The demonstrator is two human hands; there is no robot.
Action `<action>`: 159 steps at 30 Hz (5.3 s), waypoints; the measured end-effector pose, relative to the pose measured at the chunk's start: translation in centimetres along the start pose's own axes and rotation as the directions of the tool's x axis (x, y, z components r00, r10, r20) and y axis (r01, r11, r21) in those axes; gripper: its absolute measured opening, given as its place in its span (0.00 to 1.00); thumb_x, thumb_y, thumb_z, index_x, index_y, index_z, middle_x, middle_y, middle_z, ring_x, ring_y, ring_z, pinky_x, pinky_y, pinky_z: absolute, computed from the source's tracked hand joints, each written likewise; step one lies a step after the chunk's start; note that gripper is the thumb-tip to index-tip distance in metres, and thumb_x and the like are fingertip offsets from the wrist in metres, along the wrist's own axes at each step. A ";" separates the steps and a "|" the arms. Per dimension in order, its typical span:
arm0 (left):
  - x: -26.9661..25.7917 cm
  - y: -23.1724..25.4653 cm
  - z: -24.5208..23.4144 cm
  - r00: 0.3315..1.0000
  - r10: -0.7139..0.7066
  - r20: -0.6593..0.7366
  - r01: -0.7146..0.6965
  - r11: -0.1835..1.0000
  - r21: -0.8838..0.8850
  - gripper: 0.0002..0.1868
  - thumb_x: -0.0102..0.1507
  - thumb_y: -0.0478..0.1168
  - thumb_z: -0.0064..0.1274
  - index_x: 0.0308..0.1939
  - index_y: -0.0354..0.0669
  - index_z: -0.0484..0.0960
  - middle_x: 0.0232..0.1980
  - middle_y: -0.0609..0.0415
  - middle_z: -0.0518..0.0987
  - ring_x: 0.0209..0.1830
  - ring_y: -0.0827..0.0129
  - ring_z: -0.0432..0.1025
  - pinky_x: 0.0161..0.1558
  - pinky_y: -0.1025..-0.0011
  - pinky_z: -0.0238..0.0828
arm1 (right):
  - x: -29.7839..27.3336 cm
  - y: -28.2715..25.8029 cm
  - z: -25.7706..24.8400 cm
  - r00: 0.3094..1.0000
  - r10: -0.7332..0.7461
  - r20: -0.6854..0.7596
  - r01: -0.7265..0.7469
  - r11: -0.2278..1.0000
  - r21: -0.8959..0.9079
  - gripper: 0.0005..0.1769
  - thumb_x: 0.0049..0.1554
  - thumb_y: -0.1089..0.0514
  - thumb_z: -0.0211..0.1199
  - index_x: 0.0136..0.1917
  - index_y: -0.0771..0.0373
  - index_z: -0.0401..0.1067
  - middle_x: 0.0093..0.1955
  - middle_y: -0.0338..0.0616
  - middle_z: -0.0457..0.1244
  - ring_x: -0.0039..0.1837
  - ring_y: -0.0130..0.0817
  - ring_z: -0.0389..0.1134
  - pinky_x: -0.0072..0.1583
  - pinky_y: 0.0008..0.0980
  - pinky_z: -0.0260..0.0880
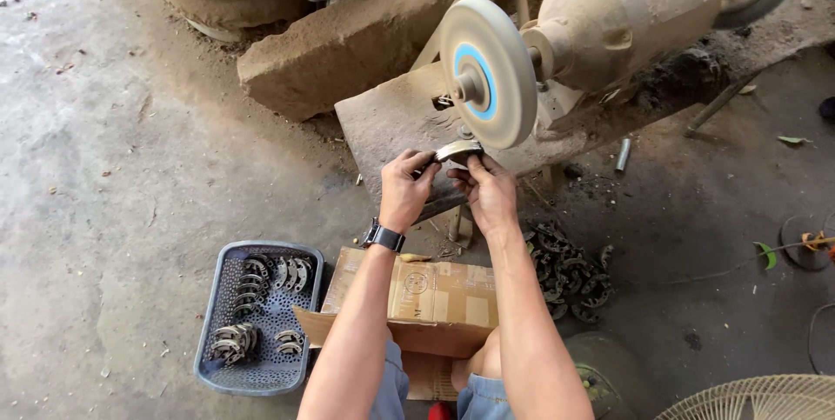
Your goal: The person sits on a low stool and repeatedly grinds small metal parts against a rotating grinding wheel, creating sparks. They pick up parts from a plastic basket and the floor, grind them, and place them back into the basket.
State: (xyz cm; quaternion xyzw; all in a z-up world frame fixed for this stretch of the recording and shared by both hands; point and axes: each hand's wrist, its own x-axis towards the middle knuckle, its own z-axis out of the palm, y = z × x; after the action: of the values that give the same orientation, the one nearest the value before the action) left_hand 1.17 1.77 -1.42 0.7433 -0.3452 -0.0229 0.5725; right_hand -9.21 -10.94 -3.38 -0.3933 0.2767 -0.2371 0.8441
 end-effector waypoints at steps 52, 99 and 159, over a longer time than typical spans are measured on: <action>-0.9 -0.8 5.8 0.955 -0.277 0.108 0.297 0.873 -0.388 0.13 0.64 0.39 0.60 0.45 0.29 0.87 0.33 0.57 0.86 0.30 0.83 0.73 0.32 0.78 0.72 | -0.4 -0.6 -2.2 0.952 -0.130 -0.276 0.159 0.983 0.086 0.14 0.63 0.57 0.63 0.56 0.70 0.76 0.48 0.47 0.72 0.43 0.32 0.72 0.44 0.27 0.72; 0.4 1.0 3.1 0.979 0.185 0.088 -0.192 0.978 0.078 0.11 0.64 0.28 0.53 0.50 0.37 0.80 0.42 0.42 0.77 0.40 0.44 0.74 0.41 0.56 0.71 | 3.4 2.8 -4.9 0.973 0.078 -0.217 0.019 0.911 0.412 0.13 0.63 0.59 0.61 0.59 0.67 0.73 0.54 0.46 0.70 0.51 0.36 0.72 0.50 0.27 0.75; -35.3 -24.9 -21.6 0.732 -0.508 -0.455 0.638 0.746 0.193 0.07 0.58 0.33 0.61 0.37 0.34 0.81 0.36 0.46 0.74 0.32 0.57 0.74 0.37 0.64 0.72 | -8.3 10.9 20.2 0.794 0.531 0.297 0.145 0.309 -0.940 0.13 0.59 0.58 0.64 0.55 0.65 0.80 0.41 0.40 0.72 0.42 0.22 0.71 0.43 0.27 0.72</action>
State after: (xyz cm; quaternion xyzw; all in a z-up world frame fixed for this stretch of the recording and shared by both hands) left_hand -4.31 41.55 -28.34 0.8900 0.0220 -0.0001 0.4554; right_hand -0.09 11.26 1.17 -0.8149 0.1462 0.2041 0.5224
